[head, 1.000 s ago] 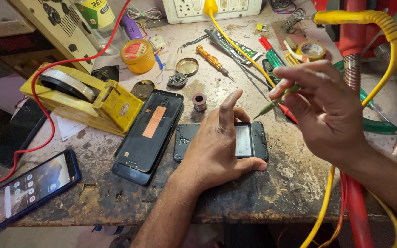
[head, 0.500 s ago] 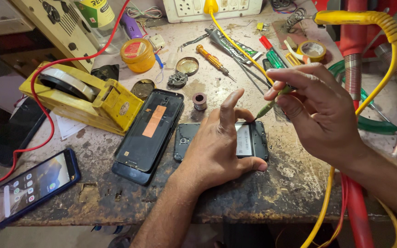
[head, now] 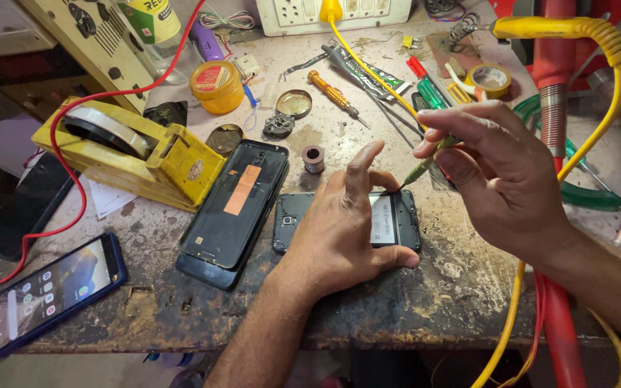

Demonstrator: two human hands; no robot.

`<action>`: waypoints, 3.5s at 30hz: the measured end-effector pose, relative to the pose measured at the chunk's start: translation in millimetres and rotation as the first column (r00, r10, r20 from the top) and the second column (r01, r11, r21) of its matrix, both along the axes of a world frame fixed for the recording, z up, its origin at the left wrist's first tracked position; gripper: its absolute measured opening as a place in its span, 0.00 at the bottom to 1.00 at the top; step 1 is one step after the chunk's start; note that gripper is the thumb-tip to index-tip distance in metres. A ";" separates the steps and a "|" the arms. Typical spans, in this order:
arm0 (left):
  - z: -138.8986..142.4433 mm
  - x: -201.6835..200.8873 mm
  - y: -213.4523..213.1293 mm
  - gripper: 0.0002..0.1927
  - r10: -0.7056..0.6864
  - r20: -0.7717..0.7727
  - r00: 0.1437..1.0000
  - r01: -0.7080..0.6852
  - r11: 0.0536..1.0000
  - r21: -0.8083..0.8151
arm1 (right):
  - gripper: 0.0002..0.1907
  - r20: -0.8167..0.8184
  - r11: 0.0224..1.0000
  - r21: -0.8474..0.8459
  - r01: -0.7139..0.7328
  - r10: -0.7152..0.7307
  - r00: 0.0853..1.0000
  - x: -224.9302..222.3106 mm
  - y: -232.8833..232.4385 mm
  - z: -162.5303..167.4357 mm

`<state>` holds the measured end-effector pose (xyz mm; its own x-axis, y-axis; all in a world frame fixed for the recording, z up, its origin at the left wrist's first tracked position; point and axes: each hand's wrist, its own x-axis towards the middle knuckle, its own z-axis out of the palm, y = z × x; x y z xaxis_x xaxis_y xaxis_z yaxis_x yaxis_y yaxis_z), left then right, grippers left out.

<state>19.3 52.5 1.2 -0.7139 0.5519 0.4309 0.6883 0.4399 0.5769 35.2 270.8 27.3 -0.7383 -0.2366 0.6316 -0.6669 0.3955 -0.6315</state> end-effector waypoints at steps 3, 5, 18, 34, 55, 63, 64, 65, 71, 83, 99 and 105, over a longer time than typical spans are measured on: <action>-0.3 -0.2 0.1 0.70 0.005 0.007 1.000 -0.005 1.000 -0.014 | 0.19 -0.067 0.998 0.036 -0.047 0.049 0.997 -1.3 2.9 -2.3; -0.5 -0.2 0.1 0.70 0.006 0.013 1.000 -0.006 1.000 -0.019 | 0.18 -0.093 0.998 0.059 -0.024 0.030 0.995 -2.3 4.6 -3.3; 1.4 -4.4 0.8 0.39 0.056 0.071 0.996 -0.065 0.991 0.119 | 0.18 0.091 0.988 -0.097 0.121 -0.113 0.989 -4.2 4.3 3.2; 6.8 -38.7 30.4 0.05 0.041 -0.375 0.926 -0.175 0.927 -0.332 | 0.10 -0.083 0.815 0.558 0.159 -0.136 0.987 -16.6 6.2 -1.6; -20.2 -45.4 12.2 0.09 0.027 -0.264 0.964 -0.039 0.998 -0.041 | 0.08 -0.140 0.681 0.726 0.101 0.002 0.990 -25.8 -3.2 7.2; -17.3 -42.4 12.8 0.10 0.057 -0.242 0.969 -0.067 0.997 -0.034 | 0.07 -0.023 0.680 0.733 0.015 0.003 1.000 -28.7 0.0 11.8; -15.8 -42.1 11.9 0.10 0.050 -0.230 0.972 -0.059 0.998 -0.031 | 0.06 -0.015 0.684 0.729 0.015 -0.007 1.000 -29.1 1.5 13.1; -14.0 -41.5 11.2 0.10 0.036 -0.211 0.977 -0.045 0.998 -0.035 | 0.07 -0.025 0.672 0.740 0.030 -0.017 1.000 -29.6 3.8 14.8; -1.6 -34.5 14.0 0.10 -0.046 -0.342 0.939 -0.010 0.987 -0.160 | 0.11 0.280 0.563 0.808 -0.173 -0.110 0.954 -33.7 19.4 21.6; 3.9 -25.1 16.4 0.11 -0.205 -0.344 0.916 0.151 0.973 -0.176 | 0.12 0.287 0.699 0.670 -0.250 0.067 0.956 -33.5 40.7 20.8; 19.9 -14.2 -23.9 0.54 -0.121 0.020 0.992 0.122 0.989 -0.079 | 0.07 0.326 0.674 0.638 -0.371 0.200 0.924 -27.1 35.7 7.4; 16.2 -15.3 -25.9 0.55 -0.111 0.081 0.990 0.118 0.989 -0.083 | 0.09 0.075 0.775 0.618 -0.132 0.110 0.991 -21.6 31.9 21.6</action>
